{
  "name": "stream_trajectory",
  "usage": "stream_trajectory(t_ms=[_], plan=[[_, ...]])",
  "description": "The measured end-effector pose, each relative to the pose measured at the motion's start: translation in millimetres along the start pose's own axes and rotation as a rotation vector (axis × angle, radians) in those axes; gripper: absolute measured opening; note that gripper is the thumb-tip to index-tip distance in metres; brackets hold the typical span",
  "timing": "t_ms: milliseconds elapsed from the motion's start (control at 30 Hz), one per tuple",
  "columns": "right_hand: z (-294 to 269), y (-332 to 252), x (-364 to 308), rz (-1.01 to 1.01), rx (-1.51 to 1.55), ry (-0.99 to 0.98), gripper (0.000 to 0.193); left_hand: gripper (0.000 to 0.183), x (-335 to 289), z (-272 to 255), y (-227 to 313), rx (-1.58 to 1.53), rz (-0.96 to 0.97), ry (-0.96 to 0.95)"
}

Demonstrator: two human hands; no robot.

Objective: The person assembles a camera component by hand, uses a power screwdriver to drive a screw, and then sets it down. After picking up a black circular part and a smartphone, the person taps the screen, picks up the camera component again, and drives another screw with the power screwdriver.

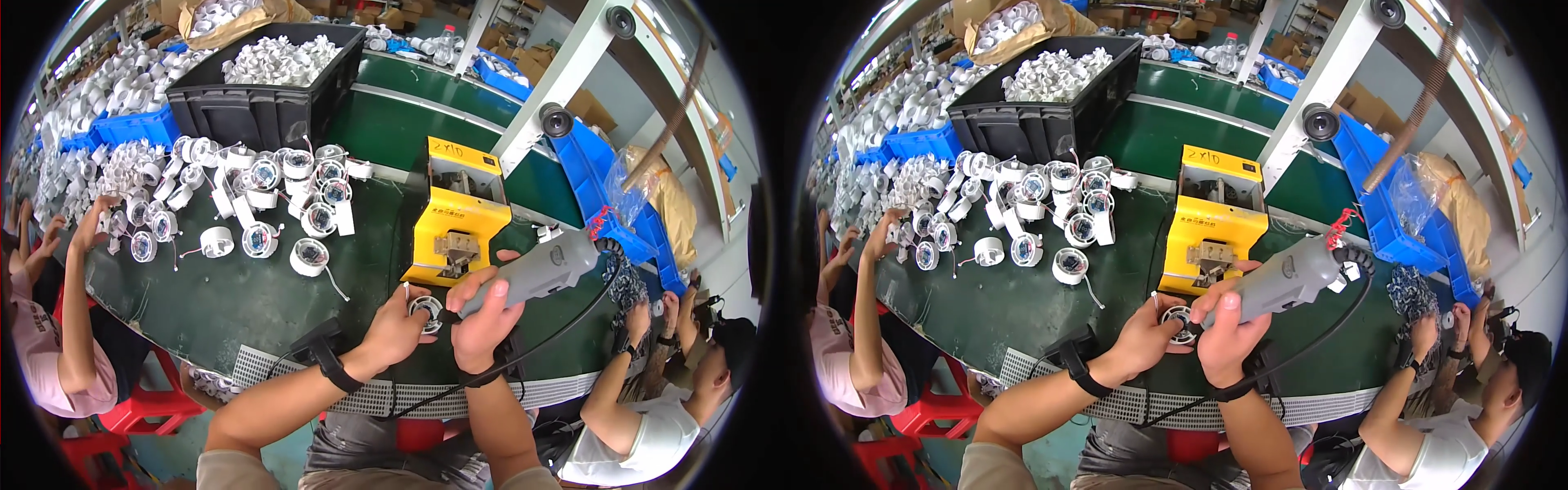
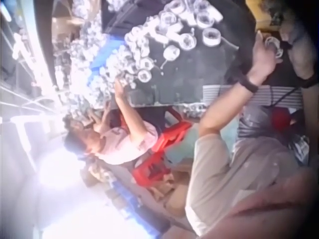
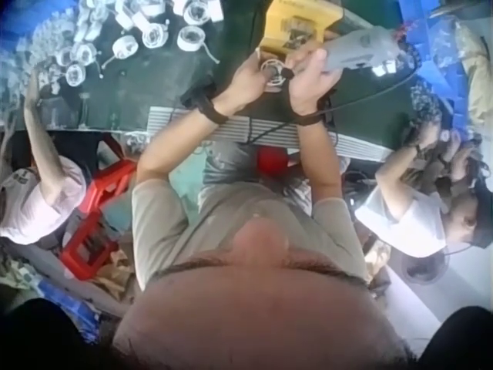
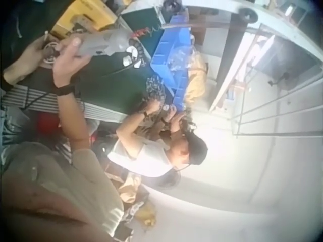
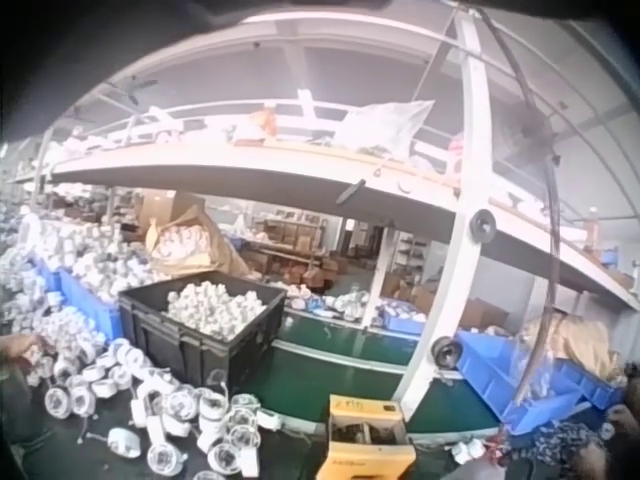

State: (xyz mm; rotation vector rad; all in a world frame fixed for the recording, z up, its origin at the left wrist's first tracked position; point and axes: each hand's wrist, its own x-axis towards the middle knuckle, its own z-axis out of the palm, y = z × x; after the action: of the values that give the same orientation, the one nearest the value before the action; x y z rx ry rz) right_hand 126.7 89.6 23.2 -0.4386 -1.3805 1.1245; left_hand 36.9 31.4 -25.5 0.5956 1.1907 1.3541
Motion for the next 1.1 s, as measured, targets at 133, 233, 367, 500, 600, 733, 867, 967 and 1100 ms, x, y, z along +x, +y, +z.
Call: stream_trajectory(t_ms=[133, 233, 367, 500, 600, 733, 867, 967, 1100], plan=[[2, 0, 0, -0.001, 0.041, 0.013, 0.045, 0.027, -1, -1, 7, 0.046, -0.051, -0.042], [2, 5, -2, -0.008, 0.016, -0.004, 0.046, 0.027, -1, -2, 6, 0.047, -0.041, -0.040], [-2, 9, -5, -0.014, 0.016, -0.018, 0.048, 0.030, 4, -1, -4, 0.033, 0.020, 0.000], [-7, 7, -5, -0.027, -0.030, -0.083, 0.051, 0.029, 4, 7, 2, 0.042, 0.017, -0.008], [-2, 4, -8, 0.061, 0.056, -0.178, 0.059, 0.022, 1, -4, 8, 0.010, -0.007, -0.070], [-35, -3, 12, -0.097, -0.019, -0.220, 0.057, 0.031, -17, -38, 43, 0.884, 0.408, 0.085], [-130, 10, 85, -0.171, -1.010, 0.160, 0.034, 0.061, -33, -63, 69, 1.240, 0.792, 0.917], [-233, 43, 116, -0.070, -1.643, 0.295, 0.056, 0.061, -28, -62, 68, 1.406, 0.796, 0.989], [-251, 69, 103, 0.209, -1.441, -0.018, 0.068, 0.045, -21, -71, 60, 1.240, 0.860, 0.833]])
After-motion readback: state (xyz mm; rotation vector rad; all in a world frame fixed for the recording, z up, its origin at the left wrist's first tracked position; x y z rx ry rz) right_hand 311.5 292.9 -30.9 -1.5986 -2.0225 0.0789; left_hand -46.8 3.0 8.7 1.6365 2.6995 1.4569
